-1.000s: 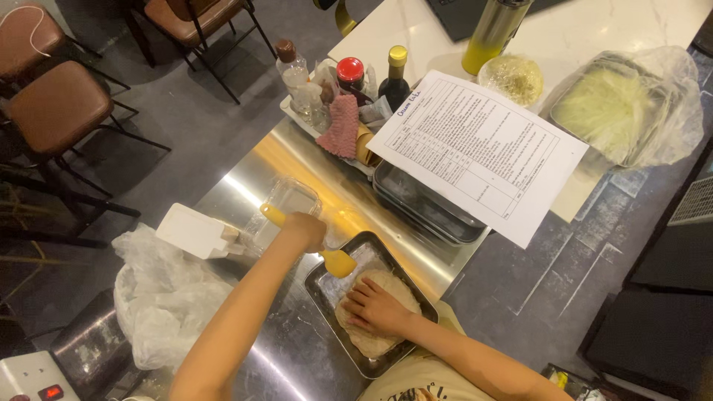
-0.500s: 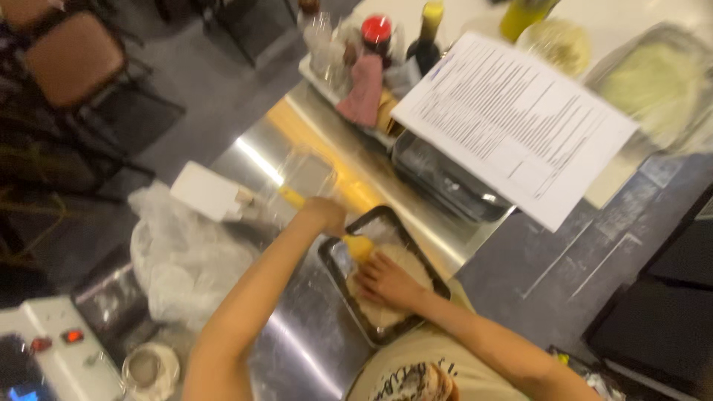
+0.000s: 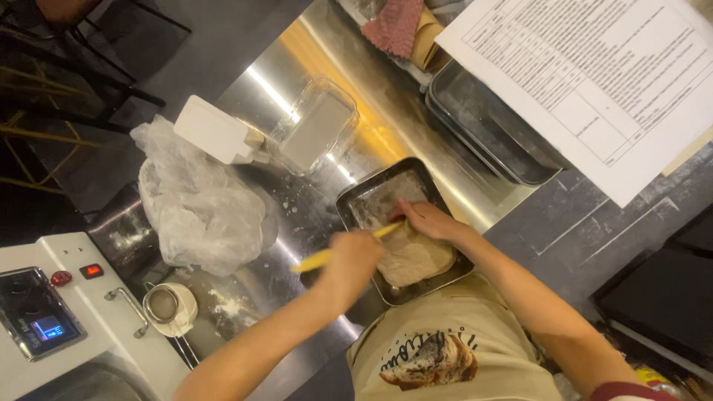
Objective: The person kneads a green dough in a metal tray using a yellow spatula and hands, then covers it with a plastic bag. They then knead a beige dough in a separate tray using the same spatula and hands.
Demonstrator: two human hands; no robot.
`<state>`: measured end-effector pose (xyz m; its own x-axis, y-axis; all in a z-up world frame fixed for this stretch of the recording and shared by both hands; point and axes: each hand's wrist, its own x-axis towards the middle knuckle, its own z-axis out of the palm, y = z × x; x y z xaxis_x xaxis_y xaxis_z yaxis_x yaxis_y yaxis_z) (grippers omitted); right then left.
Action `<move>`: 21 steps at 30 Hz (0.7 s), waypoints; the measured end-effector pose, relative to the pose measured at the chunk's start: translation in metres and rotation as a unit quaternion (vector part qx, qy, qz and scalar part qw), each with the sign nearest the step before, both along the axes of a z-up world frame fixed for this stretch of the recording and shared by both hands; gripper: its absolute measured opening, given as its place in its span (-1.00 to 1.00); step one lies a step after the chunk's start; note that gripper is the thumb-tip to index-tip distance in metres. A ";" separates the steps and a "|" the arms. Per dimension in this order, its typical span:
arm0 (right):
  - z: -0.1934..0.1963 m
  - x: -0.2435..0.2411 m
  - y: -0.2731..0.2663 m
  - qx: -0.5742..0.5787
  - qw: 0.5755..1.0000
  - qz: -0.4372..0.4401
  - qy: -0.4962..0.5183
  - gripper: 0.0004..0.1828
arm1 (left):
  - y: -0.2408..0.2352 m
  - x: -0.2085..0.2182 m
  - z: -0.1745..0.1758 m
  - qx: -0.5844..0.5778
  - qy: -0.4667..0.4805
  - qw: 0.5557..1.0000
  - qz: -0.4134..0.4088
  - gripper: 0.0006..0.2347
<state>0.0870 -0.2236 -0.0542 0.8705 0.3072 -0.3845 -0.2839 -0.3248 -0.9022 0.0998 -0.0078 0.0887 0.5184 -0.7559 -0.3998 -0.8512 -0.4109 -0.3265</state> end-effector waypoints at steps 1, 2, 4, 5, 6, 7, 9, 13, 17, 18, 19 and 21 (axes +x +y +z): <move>-0.002 -0.007 0.001 -0.014 0.998 0.001 -0.057 -0.42 | 0.011 0.012 0.012 -0.018 0.034 0.998 0.059 -0.91; -0.003 -0.013 0.002 -0.028 0.993 0.003 -0.116 -0.43 | 0.020 0.028 0.021 -0.049 0.022 0.996 0.075 -0.94; -0.001 -0.027 0.006 -0.110 0.980 0.013 -0.164 -0.50 | 0.029 0.060 0.030 -0.103 0.014 0.988 0.116 -0.92; 0.000 -0.033 0.009 -0.150 0.971 0.018 -0.187 -0.53 | 0.028 0.074 0.028 -0.125 0.018 0.982 0.140 -0.89; 0.003 -0.039 0.011 -0.146 0.968 0.006 -0.203 -0.56 | 0.022 0.087 0.022 -0.111 0.045 0.984 0.135 -0.87; 0.007 -0.045 0.013 -0.143 0.965 -0.005 -0.220 -0.58 | 0.015 0.099 0.014 -0.097 0.072 0.984 0.130 -0.85; 0.017 -0.054 0.017 -0.148 0.960 -0.016 -0.237 -0.60 | -0.010 0.121 -0.008 -0.092 0.113 0.981 0.127 -0.81; 0.030 -0.054 0.019 -0.162 0.950 -0.022 -0.265 -0.61 | -0.064 0.154 -0.040 -0.010 0.190 0.974 0.123 -0.69; 0.030 -0.060 0.022 -0.184 0.943 -0.026 -0.277 -0.60 | -0.102 0.147 -0.051 0.047 0.218 0.972 0.078 -0.71; 0.029 -0.062 0.024 -0.191 0.945 -0.022 -0.263 -0.60 | -0.105 0.144 -0.050 0.051 0.216 0.973 0.059 -0.70; 0.029 -0.065 0.026 -0.198 0.948 -0.018 -0.249 -0.59 | -0.107 0.143 -0.049 0.056 0.214 0.974 0.040 -0.68; 0.028 -0.071 0.028 -0.208 0.945 -0.018 -0.251 -0.57 | -0.107 0.142 -0.047 0.048 0.220 0.973 0.044 -0.66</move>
<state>0.0161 -0.1958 -0.0259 0.9821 0.1881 -0.0007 0.1296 -0.6791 -0.7225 0.2417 -0.1150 0.0419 0.3419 -0.6654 -0.6636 -0.8805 -0.4735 0.0211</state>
